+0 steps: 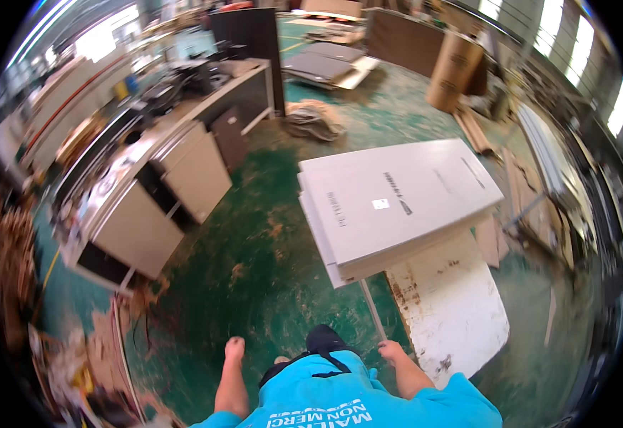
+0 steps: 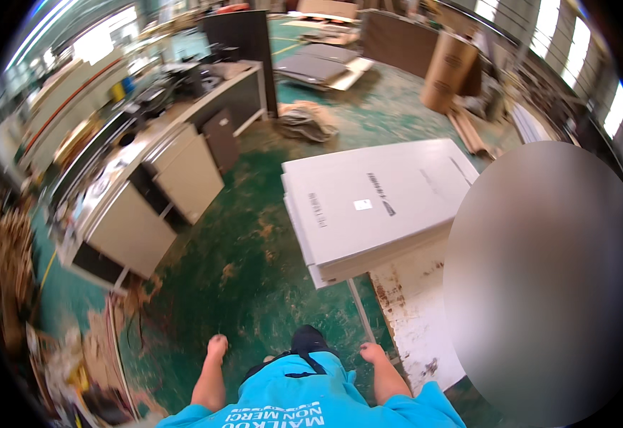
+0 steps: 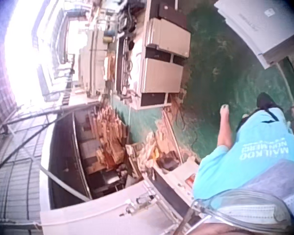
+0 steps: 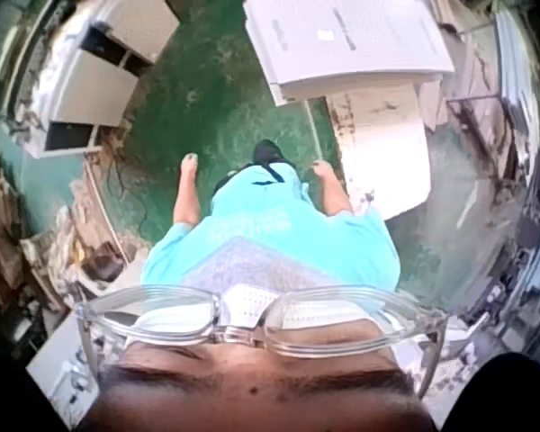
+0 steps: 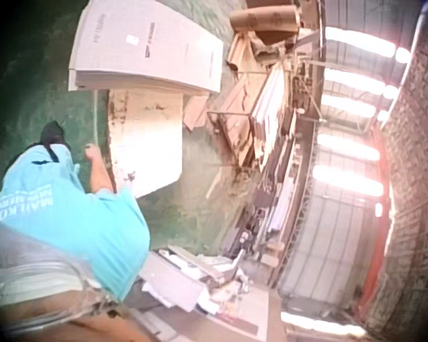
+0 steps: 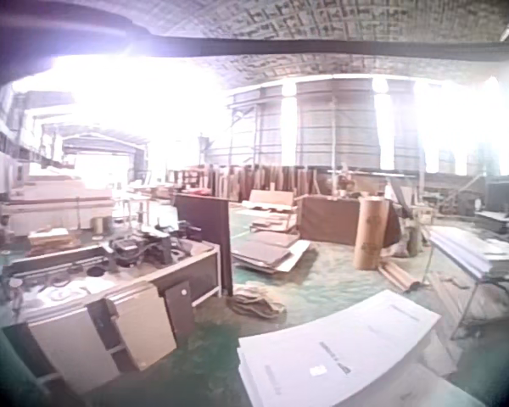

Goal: The person places a wood panel onto a machine, aligns it using a ruler, and uses the machine to drill holes into the panel. They repeat this process with several panels, moving them to a stack and blowing away wood chips with an air gun.

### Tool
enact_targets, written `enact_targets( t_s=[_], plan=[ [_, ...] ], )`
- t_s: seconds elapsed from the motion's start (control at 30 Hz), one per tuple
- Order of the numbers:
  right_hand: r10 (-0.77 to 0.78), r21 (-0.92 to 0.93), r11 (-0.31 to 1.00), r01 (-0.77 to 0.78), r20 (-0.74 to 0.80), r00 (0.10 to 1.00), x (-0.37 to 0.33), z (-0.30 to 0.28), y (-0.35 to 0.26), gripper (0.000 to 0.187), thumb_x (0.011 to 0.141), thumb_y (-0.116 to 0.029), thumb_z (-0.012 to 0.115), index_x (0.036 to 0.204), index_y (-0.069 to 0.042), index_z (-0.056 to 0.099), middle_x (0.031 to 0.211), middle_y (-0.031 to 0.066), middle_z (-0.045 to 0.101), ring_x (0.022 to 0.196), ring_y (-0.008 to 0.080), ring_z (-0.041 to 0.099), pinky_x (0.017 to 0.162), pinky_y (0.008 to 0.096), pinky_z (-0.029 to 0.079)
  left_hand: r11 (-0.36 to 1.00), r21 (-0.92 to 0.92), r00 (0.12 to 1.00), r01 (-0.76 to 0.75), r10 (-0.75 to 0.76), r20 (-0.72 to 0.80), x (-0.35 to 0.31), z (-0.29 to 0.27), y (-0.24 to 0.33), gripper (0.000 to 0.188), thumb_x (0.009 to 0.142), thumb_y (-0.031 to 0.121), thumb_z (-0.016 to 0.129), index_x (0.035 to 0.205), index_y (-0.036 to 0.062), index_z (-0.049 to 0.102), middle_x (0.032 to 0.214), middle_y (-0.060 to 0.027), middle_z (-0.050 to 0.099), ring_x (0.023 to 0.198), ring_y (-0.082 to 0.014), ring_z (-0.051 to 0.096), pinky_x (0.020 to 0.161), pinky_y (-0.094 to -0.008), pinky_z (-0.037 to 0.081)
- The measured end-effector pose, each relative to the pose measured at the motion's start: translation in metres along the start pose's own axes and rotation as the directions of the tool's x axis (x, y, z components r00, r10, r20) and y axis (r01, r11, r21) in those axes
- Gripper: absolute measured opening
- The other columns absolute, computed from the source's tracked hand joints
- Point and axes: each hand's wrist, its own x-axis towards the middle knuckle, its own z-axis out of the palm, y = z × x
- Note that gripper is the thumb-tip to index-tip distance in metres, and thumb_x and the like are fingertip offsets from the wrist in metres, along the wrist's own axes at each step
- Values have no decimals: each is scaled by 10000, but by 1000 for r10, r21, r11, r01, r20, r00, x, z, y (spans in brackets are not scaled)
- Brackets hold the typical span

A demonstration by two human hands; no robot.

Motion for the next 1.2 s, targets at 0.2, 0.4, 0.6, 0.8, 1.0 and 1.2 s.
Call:
enact_targets(
  t_s=[0.2, 0.4, 0.6, 0.8, 1.0, 1.2],
  plan=[
    [294, 189, 932, -310, 104, 950, 8, 59, -34, 424, 764, -296, 678, 1149, -121, 707, 1127, 128, 701, 1033, 302, 667, 911, 399, 520, 792, -486, 864, -369, 485, 134, 118, 0, 377, 315, 933, 187, 573, 1183, 2, 628, 769, -3, 587, 672, -87, 494, 623, -245, 402],
    [289, 631, 743, -223, -1, 957, 98, 97, -105, 415, 808, -282, 663, 1165, -72, 688, 929, 153, 730, 804, 272, 703, 752, 384, 545, 760, -438, 667, -481, 641, 380, 114, 37, 563, 405, 925, 196, 625, 1282, 8, 586, 985, -29, 632, 893, -122, 571, 788, -279, 472],
    [427, 880, 475, 11, -241, 872, 124, 26, -247, 395, 845, -182, 639, 1228, -90, 658, 1097, 146, 705, 986, 215, 672, 861, 336, 525, 417, -65, 380, -906, 873, 304, 193, 74, 675, 370, 853, 170, 655, 1186, 12, 628, 1251, -172, 558, 1200, -315, 521, 1025, -373, 406],
    [437, 739, 647, -190, -154, 886, 113, -8, -328, 412, 885, -157, 629, 1277, -32, 606, 1124, 121, 702, 1027, 216, 659, 910, 337, 509, 407, 30, 365, -913, 779, 510, 293, 129, 728, 445, 850, 297, 652, 1213, 41, 620, 1211, -217, 608, 1157, -364, 558, 993, -408, 444],
    [544, 849, -349, 398, -162, 823, 159, -57, -469, 493, 959, -234, 570, 1395, -19, 482, 1199, 122, 653, 1087, 254, 632, 957, 379, 484, 741, -77, 337, -667, 393, 856, 296, 127, 751, 329, 909, 287, 679, 1022, -14, 610, 861, -86, 650, 698, -148, 601, 561, -339, 504],
    [922, 141, -373, 917, 163, 350, 234, -87, -531, 489, 937, -347, 636, 1315, -61, 518, 1246, 118, 608, 1082, 309, 617, 936, 493, 501, 623, -19, 159, -782, 229, 960, 271, 78, 635, 444, 835, 374, 738, 911, -39, 595, 882, -157, 659, 750, -226, 628, 657, -389, 522]
  ],
)
